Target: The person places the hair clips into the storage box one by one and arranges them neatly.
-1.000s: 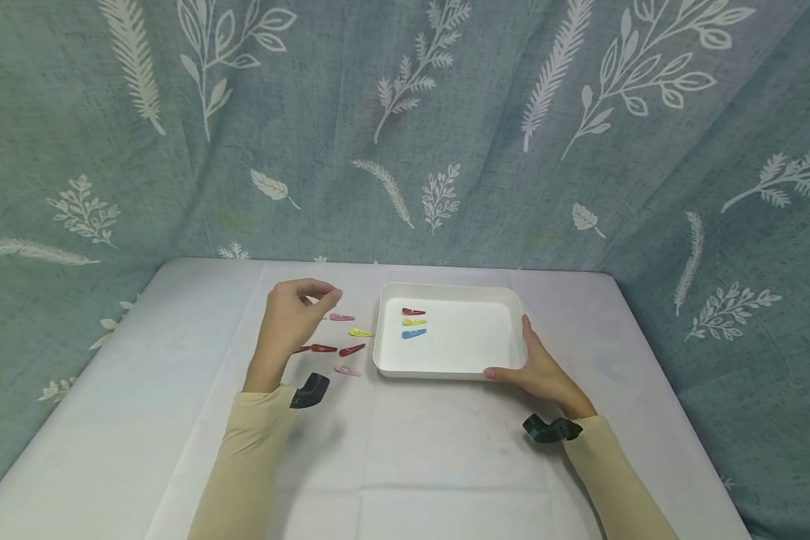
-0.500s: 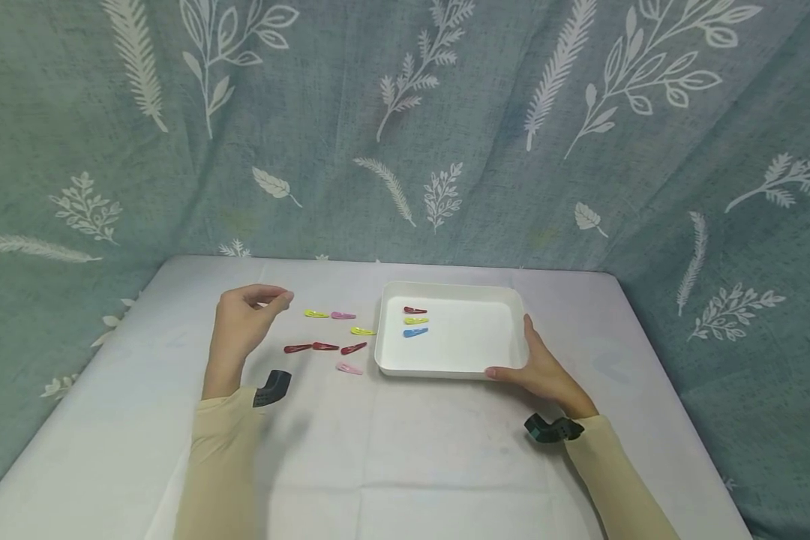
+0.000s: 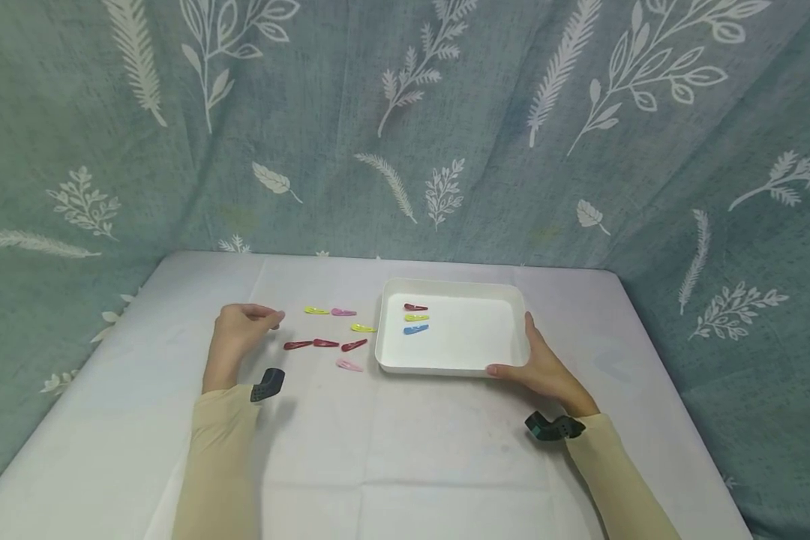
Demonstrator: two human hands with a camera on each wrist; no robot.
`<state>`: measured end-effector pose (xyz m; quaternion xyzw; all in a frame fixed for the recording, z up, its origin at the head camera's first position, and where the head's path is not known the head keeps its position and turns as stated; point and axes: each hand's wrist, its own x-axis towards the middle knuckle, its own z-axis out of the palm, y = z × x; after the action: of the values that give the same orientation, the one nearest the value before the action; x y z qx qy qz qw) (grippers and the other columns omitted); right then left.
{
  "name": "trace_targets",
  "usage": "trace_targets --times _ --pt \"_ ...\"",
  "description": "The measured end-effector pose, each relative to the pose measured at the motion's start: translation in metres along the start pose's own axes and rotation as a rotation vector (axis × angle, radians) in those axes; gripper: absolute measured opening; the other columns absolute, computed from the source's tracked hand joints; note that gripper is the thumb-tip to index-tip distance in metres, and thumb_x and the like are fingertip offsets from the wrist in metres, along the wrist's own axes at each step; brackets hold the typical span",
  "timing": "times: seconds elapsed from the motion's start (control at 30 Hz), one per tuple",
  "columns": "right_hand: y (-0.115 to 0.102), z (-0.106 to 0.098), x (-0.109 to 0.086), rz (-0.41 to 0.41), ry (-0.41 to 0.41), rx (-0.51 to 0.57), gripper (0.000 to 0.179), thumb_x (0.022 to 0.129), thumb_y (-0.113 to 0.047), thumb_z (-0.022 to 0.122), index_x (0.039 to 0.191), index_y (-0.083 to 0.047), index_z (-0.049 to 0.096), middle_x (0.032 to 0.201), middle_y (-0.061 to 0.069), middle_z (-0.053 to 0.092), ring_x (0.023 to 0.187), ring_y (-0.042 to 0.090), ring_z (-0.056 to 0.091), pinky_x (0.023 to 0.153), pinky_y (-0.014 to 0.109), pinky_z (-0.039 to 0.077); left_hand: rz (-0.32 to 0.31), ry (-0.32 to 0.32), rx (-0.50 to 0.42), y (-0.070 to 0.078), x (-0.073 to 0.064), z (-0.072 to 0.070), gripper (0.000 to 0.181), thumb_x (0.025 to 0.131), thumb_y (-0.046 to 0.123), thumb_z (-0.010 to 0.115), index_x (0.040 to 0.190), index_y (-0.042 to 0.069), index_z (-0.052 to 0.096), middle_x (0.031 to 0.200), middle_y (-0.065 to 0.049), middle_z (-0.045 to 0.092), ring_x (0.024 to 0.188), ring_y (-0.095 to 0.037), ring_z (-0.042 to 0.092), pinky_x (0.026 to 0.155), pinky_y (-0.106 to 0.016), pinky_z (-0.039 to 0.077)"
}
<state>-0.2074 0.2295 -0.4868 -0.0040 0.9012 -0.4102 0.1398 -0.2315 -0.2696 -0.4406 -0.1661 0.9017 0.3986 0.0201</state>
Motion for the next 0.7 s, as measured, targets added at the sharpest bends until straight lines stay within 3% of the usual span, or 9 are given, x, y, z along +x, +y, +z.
trace_targets --times 0.33,0.57,0.7 --pt "-0.001 0.0 0.0 0.001 0.005 -0.011 0.146 0.075 -0.059 0.086 0.163 -0.01 -0.02 0.174 0.022 -0.007 0.161 0.046 0.001 0.126 0.066 0.012 -0.04 -0.136 0.107 -0.013 0.008 0.003 0.044 0.099 0.035 0.065 0.123 -0.003 0.07 0.117 -0.02 0.075 0.123 -0.041 0.058 0.105 -0.059 0.044" --pt "-0.001 -0.001 0.0 -0.001 0.002 -0.013 0.145 0.076 -0.056 0.087 0.163 -0.01 -0.021 0.174 0.023 -0.007 0.161 0.046 0.002 0.126 0.066 0.012 -0.064 -0.154 0.173 -0.014 0.007 0.006 0.039 0.096 0.034 0.069 0.113 0.0 0.077 0.111 -0.019 0.075 0.108 -0.035 0.06 0.092 -0.053 0.047" --pt "0.0 0.0 0.001 -0.006 0.005 -0.009 0.146 0.076 -0.057 0.087 0.163 -0.01 -0.02 0.174 0.023 -0.007 0.161 0.046 0.002 0.126 0.066 0.013 -0.093 -0.176 0.21 -0.012 0.006 0.005 0.035 0.095 0.034 0.07 0.108 0.002 0.078 0.114 -0.02 0.073 0.109 -0.036 0.057 0.093 -0.055 0.046"
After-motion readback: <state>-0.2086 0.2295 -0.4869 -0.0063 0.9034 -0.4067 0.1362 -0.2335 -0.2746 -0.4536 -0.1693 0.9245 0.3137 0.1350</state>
